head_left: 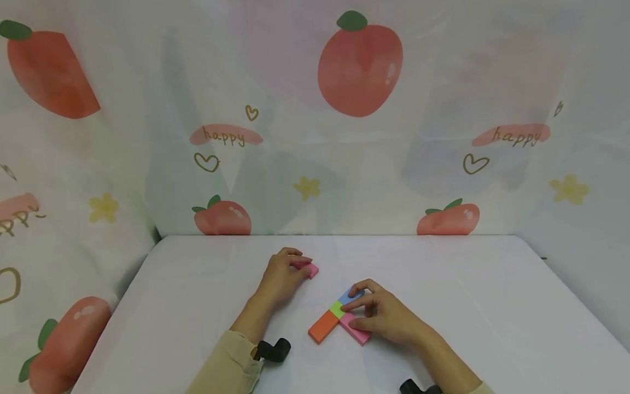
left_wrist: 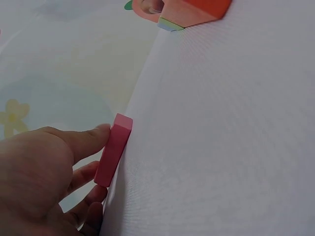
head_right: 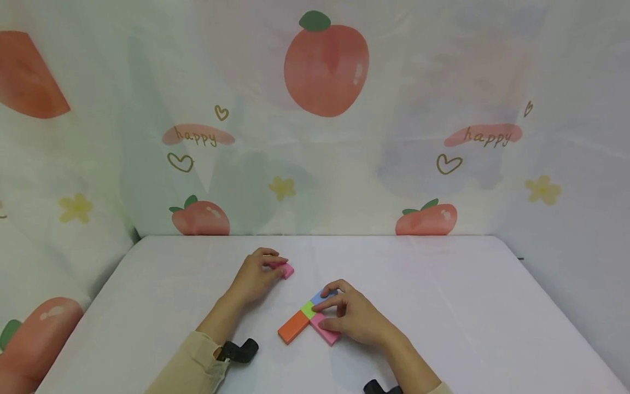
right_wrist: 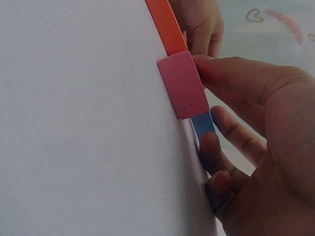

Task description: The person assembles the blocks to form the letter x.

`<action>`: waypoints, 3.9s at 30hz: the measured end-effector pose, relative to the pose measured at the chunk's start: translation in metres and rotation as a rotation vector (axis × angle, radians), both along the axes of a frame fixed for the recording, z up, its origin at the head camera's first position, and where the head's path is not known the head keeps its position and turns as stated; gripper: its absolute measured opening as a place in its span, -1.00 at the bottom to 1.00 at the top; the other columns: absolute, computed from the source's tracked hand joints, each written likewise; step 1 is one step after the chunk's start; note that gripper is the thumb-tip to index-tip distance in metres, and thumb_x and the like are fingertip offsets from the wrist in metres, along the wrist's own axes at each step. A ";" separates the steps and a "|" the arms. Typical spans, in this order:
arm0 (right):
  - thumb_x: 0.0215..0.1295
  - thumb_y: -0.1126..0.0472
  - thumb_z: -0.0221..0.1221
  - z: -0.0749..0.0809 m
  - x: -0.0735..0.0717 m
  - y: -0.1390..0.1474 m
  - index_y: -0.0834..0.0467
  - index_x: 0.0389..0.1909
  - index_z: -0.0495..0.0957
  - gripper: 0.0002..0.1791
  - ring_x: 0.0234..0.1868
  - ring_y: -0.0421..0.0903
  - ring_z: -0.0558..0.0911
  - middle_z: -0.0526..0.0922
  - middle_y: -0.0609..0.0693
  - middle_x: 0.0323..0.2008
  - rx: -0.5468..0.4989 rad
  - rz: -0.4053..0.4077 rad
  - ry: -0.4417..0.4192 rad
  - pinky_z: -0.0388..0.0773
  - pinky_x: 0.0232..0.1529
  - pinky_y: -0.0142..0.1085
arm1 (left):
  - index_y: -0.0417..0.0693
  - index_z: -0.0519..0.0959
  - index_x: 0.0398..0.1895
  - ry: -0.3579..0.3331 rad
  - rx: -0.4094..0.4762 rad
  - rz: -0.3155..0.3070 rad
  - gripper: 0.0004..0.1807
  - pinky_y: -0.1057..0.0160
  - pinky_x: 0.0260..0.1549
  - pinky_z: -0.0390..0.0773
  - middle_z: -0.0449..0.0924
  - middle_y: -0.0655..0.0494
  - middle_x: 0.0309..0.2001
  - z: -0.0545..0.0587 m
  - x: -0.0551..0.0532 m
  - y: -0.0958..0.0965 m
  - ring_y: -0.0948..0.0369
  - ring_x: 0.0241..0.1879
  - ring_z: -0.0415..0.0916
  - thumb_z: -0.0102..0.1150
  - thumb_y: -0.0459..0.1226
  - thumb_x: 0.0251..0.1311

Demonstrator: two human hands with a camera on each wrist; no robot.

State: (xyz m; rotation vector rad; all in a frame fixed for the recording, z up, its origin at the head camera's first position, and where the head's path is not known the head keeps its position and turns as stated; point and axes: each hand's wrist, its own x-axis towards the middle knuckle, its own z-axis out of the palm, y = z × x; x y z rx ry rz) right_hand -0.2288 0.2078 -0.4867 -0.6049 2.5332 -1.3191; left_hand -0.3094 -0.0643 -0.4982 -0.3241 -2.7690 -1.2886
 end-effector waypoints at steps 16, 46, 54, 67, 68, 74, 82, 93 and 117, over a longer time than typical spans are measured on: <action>0.20 0.10 0.47 0.004 0.000 -0.001 -0.12 -0.03 0.80 -0.71 -0.32 -0.16 0.53 0.47 0.00 0.18 0.006 -0.009 -0.014 0.46 -0.23 -0.38 | 0.15 0.79 0.03 -0.013 0.000 -0.007 -0.76 -0.08 0.22 0.49 0.54 0.06 0.24 -0.001 -0.001 -0.001 -0.03 0.28 0.42 0.38 -0.19 0.31; 0.21 0.08 0.47 0.003 0.001 -0.001 -0.15 -0.05 0.80 -0.73 -0.28 -0.15 0.54 0.46 -0.02 0.20 0.015 -0.011 -0.022 0.47 -0.20 -0.39 | 0.09 0.81 -0.02 -0.055 0.041 -0.045 -0.77 -0.10 0.23 0.47 0.56 0.07 0.21 0.004 0.004 -0.001 -0.02 0.26 0.43 0.42 -0.23 0.27; 0.22 0.08 0.47 0.003 0.000 -0.001 -0.15 -0.06 0.80 -0.74 -0.27 -0.14 0.54 0.46 -0.02 0.20 0.022 -0.016 -0.028 0.47 -0.21 -0.38 | 0.08 0.81 -0.04 -0.051 0.047 -0.058 -0.78 -0.09 0.24 0.47 0.57 0.07 0.20 0.004 0.004 -0.001 -0.02 0.26 0.44 0.42 -0.24 0.26; 0.22 0.09 0.46 0.004 0.001 -0.001 -0.13 -0.04 0.80 -0.73 -0.29 -0.16 0.54 0.46 -0.02 0.20 0.026 -0.012 -0.025 0.47 -0.21 -0.39 | 0.11 0.81 -0.04 -0.081 0.035 -0.065 -0.78 -0.09 0.25 0.46 0.57 0.12 0.17 0.003 0.004 -0.001 0.02 0.25 0.46 0.43 -0.20 0.26; 0.22 0.09 0.46 0.004 0.001 -0.001 -0.13 -0.04 0.80 -0.73 -0.29 -0.16 0.54 0.46 -0.02 0.20 0.026 -0.013 -0.025 0.47 -0.21 -0.39 | 0.12 0.81 -0.04 -0.082 0.034 -0.066 -0.78 -0.09 0.24 0.46 0.57 0.13 0.17 0.003 0.004 -0.001 0.02 0.24 0.46 0.43 -0.20 0.26; 0.21 0.09 0.47 0.004 0.001 -0.001 -0.14 -0.05 0.80 -0.73 -0.27 -0.14 0.54 0.46 -0.02 0.21 0.019 -0.014 -0.032 0.47 -0.20 -0.38 | 0.15 0.81 -0.06 -0.093 0.016 -0.061 -0.79 -0.06 0.21 0.46 0.58 0.17 0.14 0.004 0.004 0.001 0.06 0.20 0.47 0.44 -0.20 0.24; 0.22 0.09 0.47 0.003 0.000 -0.002 -0.14 -0.05 0.80 -0.73 -0.29 -0.15 0.53 0.46 -0.02 0.20 0.018 -0.015 -0.031 0.46 -0.21 -0.38 | 0.18 0.82 -0.09 -0.096 -0.008 -0.065 -0.81 -0.10 0.19 0.39 0.59 0.20 0.11 0.007 0.006 0.001 0.09 0.18 0.48 0.45 -0.19 0.23; 0.21 0.11 0.47 0.004 0.000 -0.001 -0.11 -0.05 0.80 -0.73 -0.29 -0.16 0.54 0.46 -0.01 0.19 0.011 -0.013 -0.021 0.47 -0.20 -0.39 | 0.15 0.81 -0.07 -0.086 -0.018 -0.090 -0.78 -0.07 0.20 0.41 0.59 0.19 0.10 0.008 0.006 0.002 0.08 0.17 0.50 0.46 -0.21 0.22; 0.22 0.08 0.47 0.004 -0.001 -0.001 -0.12 -0.03 0.80 -0.72 -0.30 -0.14 0.53 0.47 0.01 0.19 0.015 0.002 -0.017 0.46 -0.21 -0.38 | 0.17 0.83 -0.10 -0.071 -0.070 -0.172 -0.76 0.14 0.03 0.46 0.59 0.19 0.05 0.009 0.005 0.001 0.19 0.00 0.51 0.53 -0.21 0.13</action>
